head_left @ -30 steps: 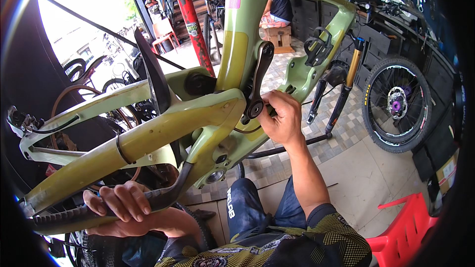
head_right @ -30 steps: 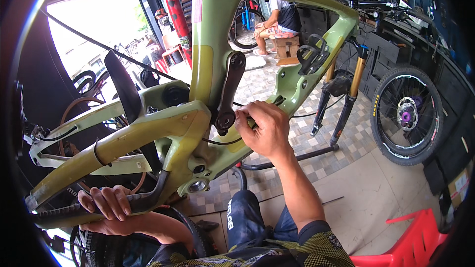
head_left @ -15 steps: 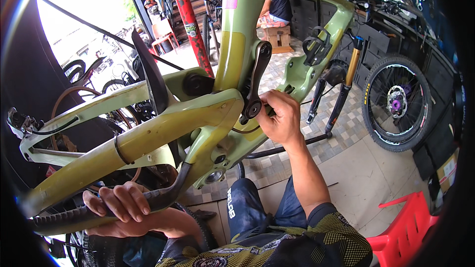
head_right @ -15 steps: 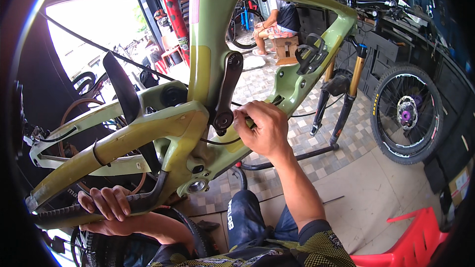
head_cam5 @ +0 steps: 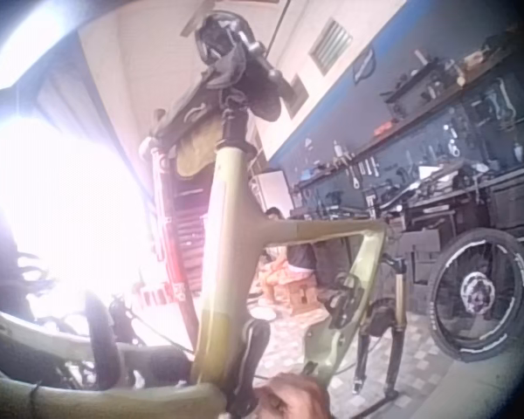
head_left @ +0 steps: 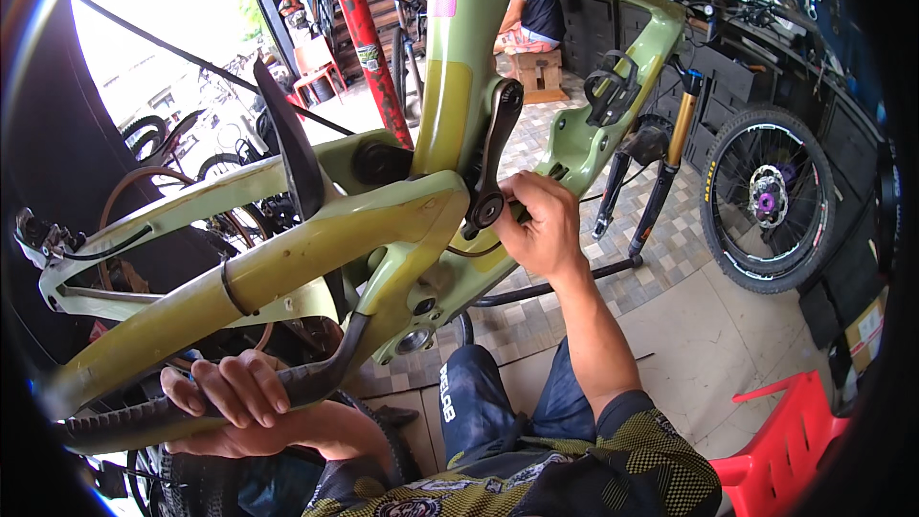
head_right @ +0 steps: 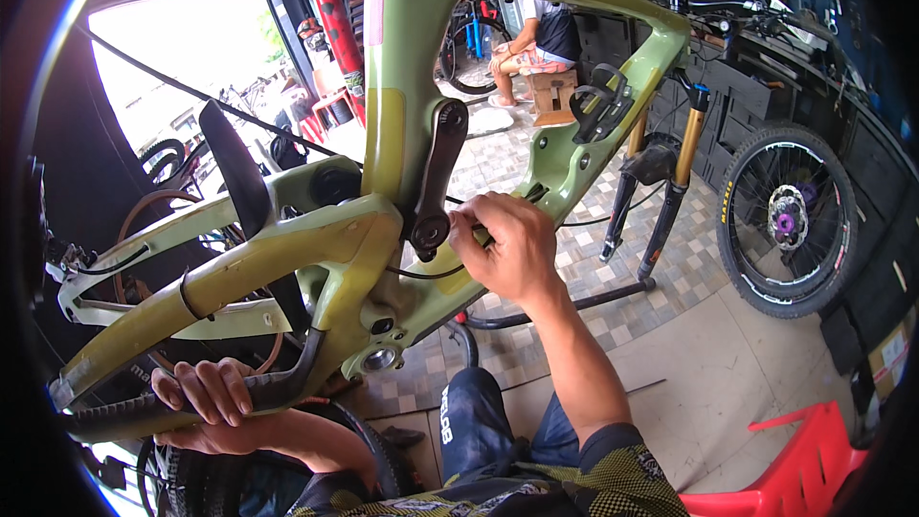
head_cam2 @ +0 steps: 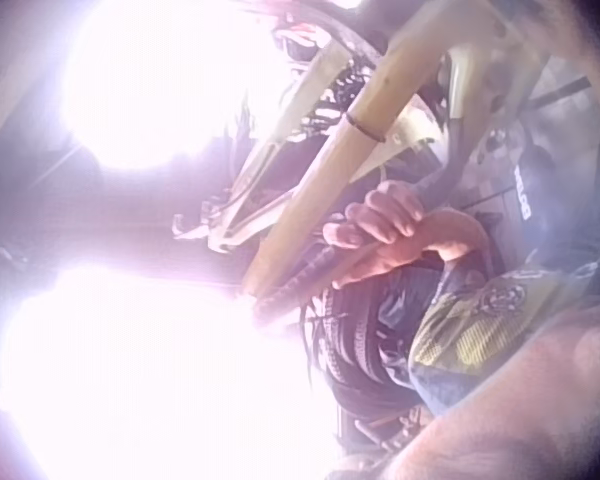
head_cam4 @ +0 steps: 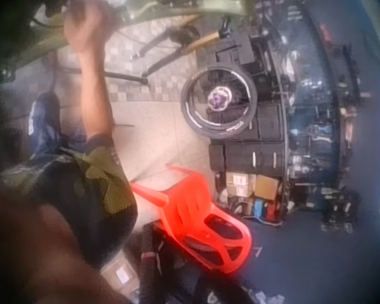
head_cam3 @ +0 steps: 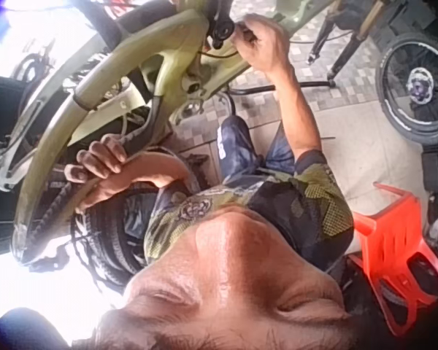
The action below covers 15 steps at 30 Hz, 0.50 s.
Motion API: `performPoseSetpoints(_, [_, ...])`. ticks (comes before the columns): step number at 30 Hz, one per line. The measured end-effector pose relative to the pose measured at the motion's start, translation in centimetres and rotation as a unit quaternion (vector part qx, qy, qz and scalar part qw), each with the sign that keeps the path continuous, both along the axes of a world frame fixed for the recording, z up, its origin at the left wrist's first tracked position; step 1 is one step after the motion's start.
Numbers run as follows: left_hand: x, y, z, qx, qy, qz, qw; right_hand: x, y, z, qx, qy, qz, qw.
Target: The person assembles a bicycle frame by attaching the rear derailleur and crankset. They use a screwdriver to tighten bolts on the frame and crank arm, ensuring components are securely fastened. The task involves handling the frame, derailleur, and crankset with precision.
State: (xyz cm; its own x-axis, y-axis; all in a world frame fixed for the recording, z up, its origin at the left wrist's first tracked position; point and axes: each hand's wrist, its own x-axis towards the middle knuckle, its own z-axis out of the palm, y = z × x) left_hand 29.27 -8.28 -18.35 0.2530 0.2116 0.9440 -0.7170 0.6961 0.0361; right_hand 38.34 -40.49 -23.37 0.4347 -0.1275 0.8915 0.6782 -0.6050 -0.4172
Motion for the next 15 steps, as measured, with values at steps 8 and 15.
performPoseSetpoints(8, [-0.1,-0.2,0.2,0.009,0.006,-0.012,1.0,10.3,-1.3,6.2,-0.143,0.418,0.271,0.855])
performPoseSetpoints(15, [-0.2,-0.4,0.1,0.006,0.017,-0.025,1.0,14.5,2.8,5.7,-0.27,0.483,0.214,0.805])
